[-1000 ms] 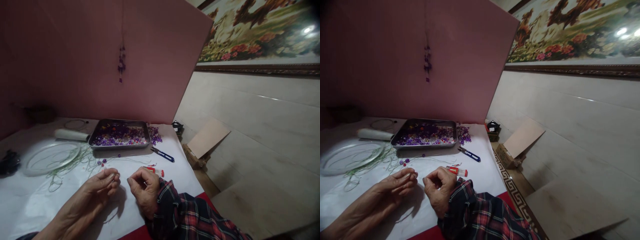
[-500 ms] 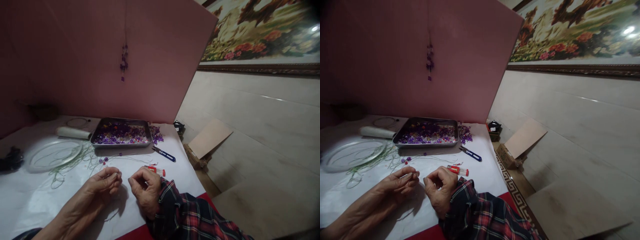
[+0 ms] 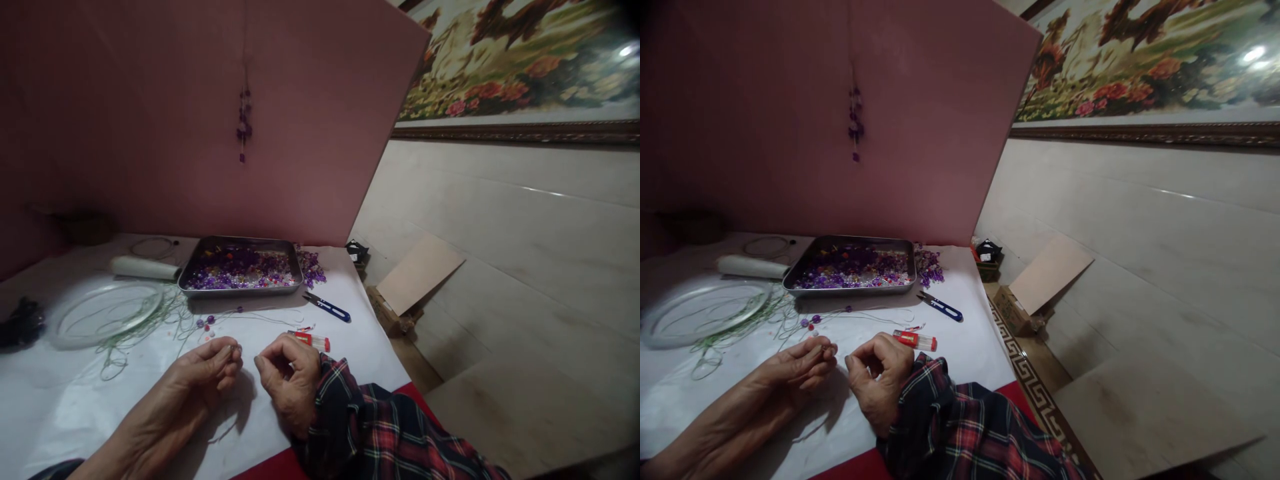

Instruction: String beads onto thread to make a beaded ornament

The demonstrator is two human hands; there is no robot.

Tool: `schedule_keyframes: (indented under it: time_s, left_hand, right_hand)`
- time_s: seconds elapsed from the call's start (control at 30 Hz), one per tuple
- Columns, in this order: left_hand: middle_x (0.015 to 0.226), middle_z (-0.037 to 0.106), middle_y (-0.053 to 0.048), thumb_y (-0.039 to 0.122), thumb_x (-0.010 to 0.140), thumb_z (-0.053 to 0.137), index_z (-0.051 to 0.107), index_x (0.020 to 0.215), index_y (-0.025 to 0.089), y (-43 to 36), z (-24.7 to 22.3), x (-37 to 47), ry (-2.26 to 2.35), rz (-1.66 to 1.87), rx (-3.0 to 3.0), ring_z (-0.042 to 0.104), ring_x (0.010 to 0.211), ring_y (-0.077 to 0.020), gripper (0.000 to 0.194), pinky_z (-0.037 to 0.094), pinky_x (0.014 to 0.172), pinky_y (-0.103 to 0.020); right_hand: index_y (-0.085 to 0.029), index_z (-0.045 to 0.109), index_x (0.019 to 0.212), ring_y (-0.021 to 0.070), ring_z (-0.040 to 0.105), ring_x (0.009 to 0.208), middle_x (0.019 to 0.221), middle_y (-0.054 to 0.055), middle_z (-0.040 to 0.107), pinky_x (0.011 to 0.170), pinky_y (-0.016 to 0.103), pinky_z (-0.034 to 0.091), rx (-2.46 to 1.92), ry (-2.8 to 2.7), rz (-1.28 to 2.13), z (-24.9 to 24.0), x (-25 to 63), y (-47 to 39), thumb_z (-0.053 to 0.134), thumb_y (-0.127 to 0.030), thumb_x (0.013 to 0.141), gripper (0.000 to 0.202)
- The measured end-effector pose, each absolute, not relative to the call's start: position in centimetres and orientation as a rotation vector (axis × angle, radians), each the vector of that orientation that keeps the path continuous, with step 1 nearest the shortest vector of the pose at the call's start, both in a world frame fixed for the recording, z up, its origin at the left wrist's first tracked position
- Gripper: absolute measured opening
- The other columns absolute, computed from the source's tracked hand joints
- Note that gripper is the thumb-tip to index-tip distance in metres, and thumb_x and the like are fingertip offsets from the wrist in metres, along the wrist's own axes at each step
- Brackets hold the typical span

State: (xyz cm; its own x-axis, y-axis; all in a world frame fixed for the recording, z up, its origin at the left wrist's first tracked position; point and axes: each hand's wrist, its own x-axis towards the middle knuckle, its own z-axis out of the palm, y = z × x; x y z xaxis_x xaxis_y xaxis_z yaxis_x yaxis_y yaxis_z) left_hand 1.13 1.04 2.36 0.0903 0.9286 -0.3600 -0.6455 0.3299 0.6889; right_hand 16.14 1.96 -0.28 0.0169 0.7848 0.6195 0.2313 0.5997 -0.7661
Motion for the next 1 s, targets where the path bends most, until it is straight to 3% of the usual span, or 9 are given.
schedule_keyframes:
  time_s: [1.0]
  left_hand:
    - [0.063, 0.063, -0.005, -0.007, 0.068, 0.067, 0.072, 0.070, 0.007, 1.11, 2.20, 1.12, 0.902, 1.249, 0.392, 0.055, 0.047, -0.0074, 0.015, 0.046, 0.041, -0.014]
  right_hand:
    - [-0.017, 0.055, 0.055, 0.0082, 0.041, 0.046, 0.051, -0.004, 0.047, 0.044, 0.021, 0.029, -0.917, -1.586, 0.509, 0.62, 16.34, 1.69, 0.058, -0.015, 0.072, 0.018]
